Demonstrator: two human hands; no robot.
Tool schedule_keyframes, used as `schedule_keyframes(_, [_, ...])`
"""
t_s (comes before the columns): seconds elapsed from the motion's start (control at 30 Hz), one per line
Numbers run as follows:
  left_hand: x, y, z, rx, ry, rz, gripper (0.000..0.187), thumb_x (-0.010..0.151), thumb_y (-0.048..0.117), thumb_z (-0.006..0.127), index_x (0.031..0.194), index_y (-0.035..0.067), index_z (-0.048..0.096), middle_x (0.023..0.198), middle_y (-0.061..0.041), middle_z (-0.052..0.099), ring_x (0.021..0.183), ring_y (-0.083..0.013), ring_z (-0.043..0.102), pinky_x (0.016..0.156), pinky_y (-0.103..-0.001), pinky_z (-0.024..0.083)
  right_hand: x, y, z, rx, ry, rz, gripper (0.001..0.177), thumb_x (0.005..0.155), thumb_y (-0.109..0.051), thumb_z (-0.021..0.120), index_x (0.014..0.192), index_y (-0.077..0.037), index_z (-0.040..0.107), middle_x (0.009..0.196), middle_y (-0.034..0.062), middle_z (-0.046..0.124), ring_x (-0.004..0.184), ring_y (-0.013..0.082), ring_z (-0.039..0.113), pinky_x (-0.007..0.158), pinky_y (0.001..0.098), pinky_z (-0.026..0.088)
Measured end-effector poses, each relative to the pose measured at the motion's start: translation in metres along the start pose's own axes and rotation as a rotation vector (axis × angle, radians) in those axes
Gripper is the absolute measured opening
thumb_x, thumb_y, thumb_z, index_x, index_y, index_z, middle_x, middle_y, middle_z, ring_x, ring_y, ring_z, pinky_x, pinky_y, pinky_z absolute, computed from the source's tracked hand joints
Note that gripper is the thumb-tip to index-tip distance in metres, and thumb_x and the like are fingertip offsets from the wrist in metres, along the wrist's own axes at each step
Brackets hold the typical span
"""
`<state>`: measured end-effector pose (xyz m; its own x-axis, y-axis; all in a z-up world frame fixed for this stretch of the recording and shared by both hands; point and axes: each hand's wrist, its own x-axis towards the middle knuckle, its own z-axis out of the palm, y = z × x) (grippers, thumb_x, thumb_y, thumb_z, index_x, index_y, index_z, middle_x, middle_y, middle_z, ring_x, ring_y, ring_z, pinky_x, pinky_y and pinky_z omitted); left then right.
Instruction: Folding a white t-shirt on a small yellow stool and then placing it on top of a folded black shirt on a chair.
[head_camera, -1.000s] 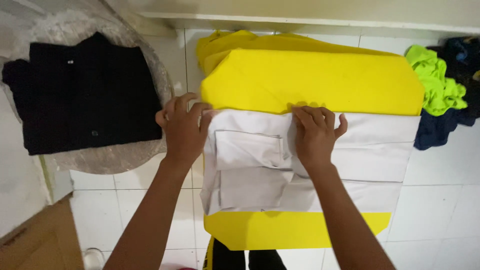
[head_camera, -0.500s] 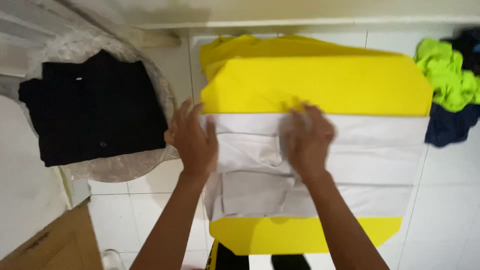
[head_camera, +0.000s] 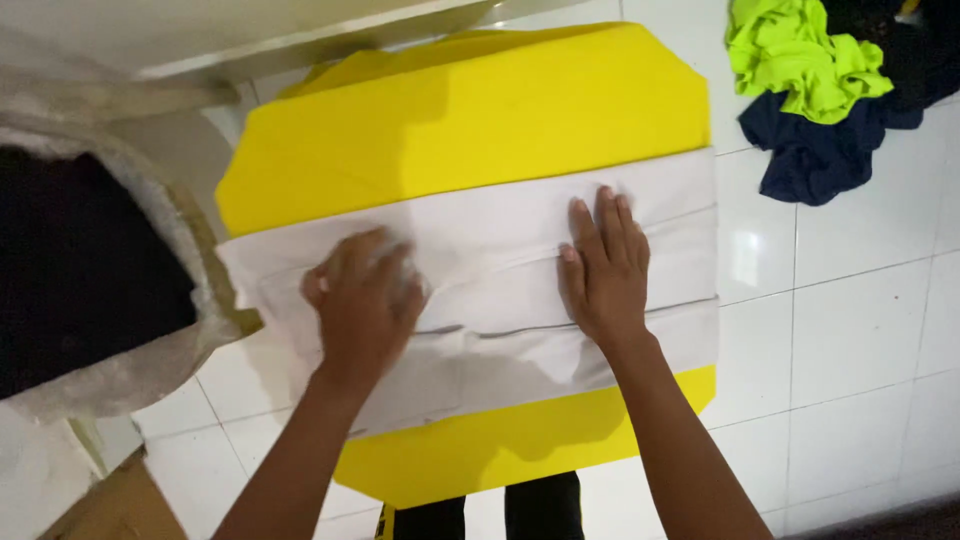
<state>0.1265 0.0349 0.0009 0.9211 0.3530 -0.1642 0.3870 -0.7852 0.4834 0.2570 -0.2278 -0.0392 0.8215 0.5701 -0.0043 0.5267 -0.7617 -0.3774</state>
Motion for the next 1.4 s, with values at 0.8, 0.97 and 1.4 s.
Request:
schedule_keyframes(0.8, [0.07,0.145,0.097,0.072,0.148,0.441,0.011,0.086,0.013,0.075,0.094,0.018,0.071,0.099,0.004,0.067,0.106,-0.0171,0.058,0.109,-0.046,0.03,0.04,0.116,-0.097,-0.116,-0.348,-0.13,0.031,0.088,-0.011,0.073,0.117,-0.022,0.077,0.106,-0.0025,0.071,0.109,0.0194,0.061,0.116,0.052,0.023])
schedule_keyframes(0.97, [0.069,0.151,0.084,0.092,0.241,0.438,0.015,0.086,0.012,0.076,0.097,0.018,0.068,0.098,0.004,0.066,0.105,-0.0159,0.06,0.107,-0.043,0.028,0.047,0.121,-0.092,-0.069,-0.313,-0.192,0.024,0.085,-0.014,0.074,0.108,-0.022,0.077,0.107,-0.0002,0.07,0.11,0.0198,0.061,0.114,0.05,0.026])
schedule_keyframes(1.4, [0.057,0.155,0.074,0.066,0.214,0.394,0.018,0.087,0.008,0.074,0.1,0.017,0.066,0.097,0.005,0.067,0.103,-0.0132,0.062,0.108,-0.042,0.026,0.043,0.125,-0.074,-0.013,-0.025,-0.193,0.018,0.079,-0.008,0.078,0.094,-0.016,0.07,0.093,-0.0013,0.068,0.099,0.0196,0.063,0.11,0.0491,0.03])
